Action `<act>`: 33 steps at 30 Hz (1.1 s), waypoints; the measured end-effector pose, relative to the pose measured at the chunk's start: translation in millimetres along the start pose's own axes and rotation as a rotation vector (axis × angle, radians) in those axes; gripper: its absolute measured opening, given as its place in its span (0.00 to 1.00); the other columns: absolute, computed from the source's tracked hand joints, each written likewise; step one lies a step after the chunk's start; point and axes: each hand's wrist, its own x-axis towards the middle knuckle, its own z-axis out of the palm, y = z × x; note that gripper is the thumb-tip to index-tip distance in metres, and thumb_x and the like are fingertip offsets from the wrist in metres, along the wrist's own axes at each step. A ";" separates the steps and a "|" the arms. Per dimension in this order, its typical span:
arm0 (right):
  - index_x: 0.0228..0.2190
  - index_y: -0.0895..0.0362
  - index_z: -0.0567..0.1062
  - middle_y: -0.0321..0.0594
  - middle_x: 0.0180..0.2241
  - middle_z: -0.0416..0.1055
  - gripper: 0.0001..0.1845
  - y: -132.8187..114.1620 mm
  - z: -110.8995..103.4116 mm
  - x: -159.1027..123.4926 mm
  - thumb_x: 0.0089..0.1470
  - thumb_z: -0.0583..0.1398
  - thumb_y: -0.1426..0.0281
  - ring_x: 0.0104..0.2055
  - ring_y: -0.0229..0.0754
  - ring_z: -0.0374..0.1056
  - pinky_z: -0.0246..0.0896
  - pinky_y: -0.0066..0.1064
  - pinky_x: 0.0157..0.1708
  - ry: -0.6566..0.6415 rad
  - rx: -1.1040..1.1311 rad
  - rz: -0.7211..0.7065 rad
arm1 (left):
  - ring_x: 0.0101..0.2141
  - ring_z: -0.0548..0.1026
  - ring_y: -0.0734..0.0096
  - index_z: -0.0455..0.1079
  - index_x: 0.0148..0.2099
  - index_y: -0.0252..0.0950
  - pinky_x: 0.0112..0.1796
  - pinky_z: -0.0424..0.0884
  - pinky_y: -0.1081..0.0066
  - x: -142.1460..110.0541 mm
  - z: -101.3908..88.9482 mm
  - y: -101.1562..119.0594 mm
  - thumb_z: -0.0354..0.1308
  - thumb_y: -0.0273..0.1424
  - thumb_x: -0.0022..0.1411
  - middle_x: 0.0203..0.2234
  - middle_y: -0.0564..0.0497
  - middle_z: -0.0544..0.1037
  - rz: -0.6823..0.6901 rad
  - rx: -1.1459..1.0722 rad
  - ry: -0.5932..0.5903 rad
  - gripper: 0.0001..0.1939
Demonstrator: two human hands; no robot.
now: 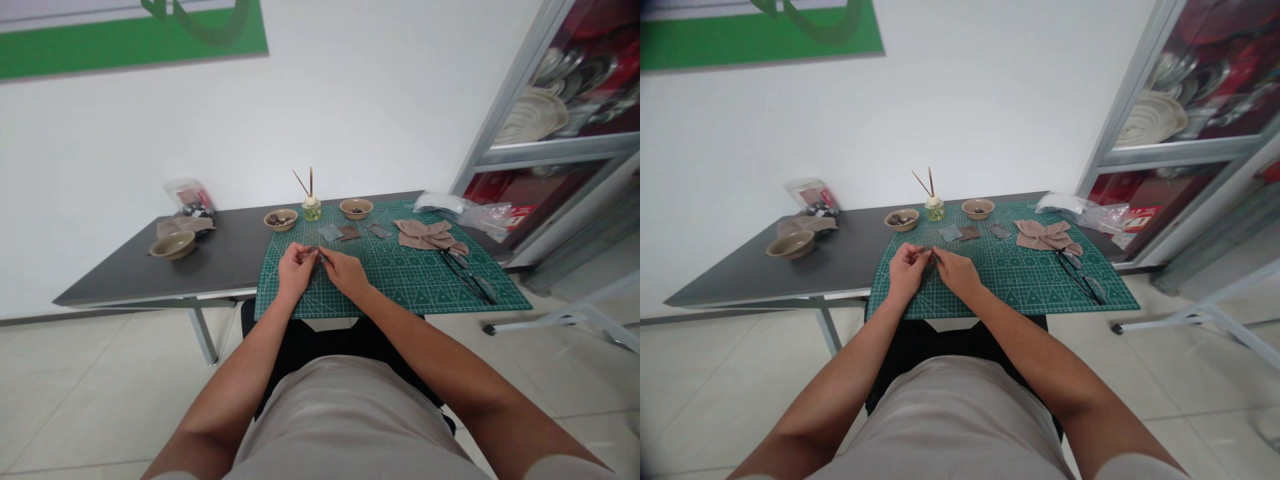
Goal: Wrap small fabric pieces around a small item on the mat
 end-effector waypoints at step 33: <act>0.55 0.56 0.70 0.43 0.58 0.67 0.25 -0.9 -1.6 -1.4 0.58 0.52 0.79 0.58 0.42 0.66 0.64 0.36 0.56 0.043 -0.009 -0.069 | 0.24 0.75 0.72 0.72 0.34 0.35 0.29 0.71 0.71 1.4 -0.7 5.1 0.64 0.35 0.52 0.23 0.53 0.77 -0.075 -0.046 0.000 0.09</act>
